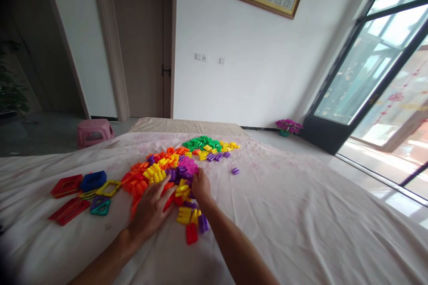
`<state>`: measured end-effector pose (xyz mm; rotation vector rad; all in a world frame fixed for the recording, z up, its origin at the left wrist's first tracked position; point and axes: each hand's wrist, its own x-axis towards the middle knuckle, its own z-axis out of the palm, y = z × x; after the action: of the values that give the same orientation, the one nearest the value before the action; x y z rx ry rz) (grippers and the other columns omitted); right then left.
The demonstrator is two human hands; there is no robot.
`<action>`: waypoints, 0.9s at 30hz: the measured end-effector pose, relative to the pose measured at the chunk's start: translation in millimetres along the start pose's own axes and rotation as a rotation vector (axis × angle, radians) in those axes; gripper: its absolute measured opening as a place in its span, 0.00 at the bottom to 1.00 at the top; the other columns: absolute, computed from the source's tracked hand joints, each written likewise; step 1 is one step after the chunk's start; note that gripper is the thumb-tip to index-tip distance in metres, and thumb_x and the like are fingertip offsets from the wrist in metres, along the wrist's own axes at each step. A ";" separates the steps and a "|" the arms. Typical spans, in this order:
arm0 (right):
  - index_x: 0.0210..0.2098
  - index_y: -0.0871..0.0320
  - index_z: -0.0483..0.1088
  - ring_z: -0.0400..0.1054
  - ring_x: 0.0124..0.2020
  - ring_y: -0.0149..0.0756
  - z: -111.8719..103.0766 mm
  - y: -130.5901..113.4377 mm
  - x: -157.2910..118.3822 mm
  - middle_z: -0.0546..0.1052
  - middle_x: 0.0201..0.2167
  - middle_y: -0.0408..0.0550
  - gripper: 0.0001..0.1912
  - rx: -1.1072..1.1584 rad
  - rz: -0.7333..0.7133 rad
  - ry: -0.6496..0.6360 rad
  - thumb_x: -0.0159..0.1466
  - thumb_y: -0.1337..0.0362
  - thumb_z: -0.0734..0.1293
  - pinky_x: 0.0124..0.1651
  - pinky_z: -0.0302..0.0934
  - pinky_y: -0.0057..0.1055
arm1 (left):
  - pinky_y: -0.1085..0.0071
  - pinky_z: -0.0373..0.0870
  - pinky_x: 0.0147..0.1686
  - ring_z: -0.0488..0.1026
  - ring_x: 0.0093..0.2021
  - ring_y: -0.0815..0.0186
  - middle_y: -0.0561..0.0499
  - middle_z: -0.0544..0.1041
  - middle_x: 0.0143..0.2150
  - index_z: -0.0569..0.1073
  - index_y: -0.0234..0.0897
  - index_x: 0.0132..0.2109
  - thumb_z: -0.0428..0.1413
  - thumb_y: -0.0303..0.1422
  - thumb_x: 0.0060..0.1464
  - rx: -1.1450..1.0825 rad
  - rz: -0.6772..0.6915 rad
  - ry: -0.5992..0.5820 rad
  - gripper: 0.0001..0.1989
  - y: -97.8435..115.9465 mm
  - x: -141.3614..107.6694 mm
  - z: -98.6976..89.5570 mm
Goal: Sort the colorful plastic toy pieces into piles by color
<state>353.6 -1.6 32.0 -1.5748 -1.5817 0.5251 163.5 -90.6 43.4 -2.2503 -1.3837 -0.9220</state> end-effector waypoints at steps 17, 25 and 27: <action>0.60 0.64 0.64 0.72 0.47 0.48 -152.9 85.2 146.2 0.77 0.47 0.63 0.25 -0.266 0.314 0.419 0.67 0.64 0.52 0.47 0.65 0.40 | 0.57 0.71 0.57 0.74 0.57 0.56 0.41 0.78 0.55 0.71 0.34 0.55 0.46 0.39 0.64 -0.108 -0.373 0.087 0.19 -125.6 -20.4 33.1; 0.60 0.57 0.67 0.73 0.50 0.53 -204.5 153.8 192.6 0.77 0.47 0.63 0.25 -0.510 0.428 0.414 0.65 0.70 0.56 0.49 0.64 0.44 | 0.59 0.73 0.55 0.76 0.54 0.58 0.45 0.79 0.53 0.71 0.40 0.54 0.48 0.41 0.63 -0.055 -0.325 0.133 0.18 -135.4 -27.5 44.7; 0.59 0.57 0.68 0.73 0.50 0.53 -200.5 162.9 203.0 0.77 0.48 0.64 0.25 -0.551 0.411 0.383 0.65 0.71 0.56 0.49 0.64 0.43 | 0.60 0.74 0.54 0.77 0.54 0.58 0.47 0.80 0.53 0.71 0.42 0.55 0.48 0.41 0.63 -0.024 -0.312 0.145 0.18 -135.1 -29.2 45.2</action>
<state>634.8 163.4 72.4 -2.2797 -1.1598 -0.0281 50.8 -20.3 -15.6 -1.9714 -1.6915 -1.1802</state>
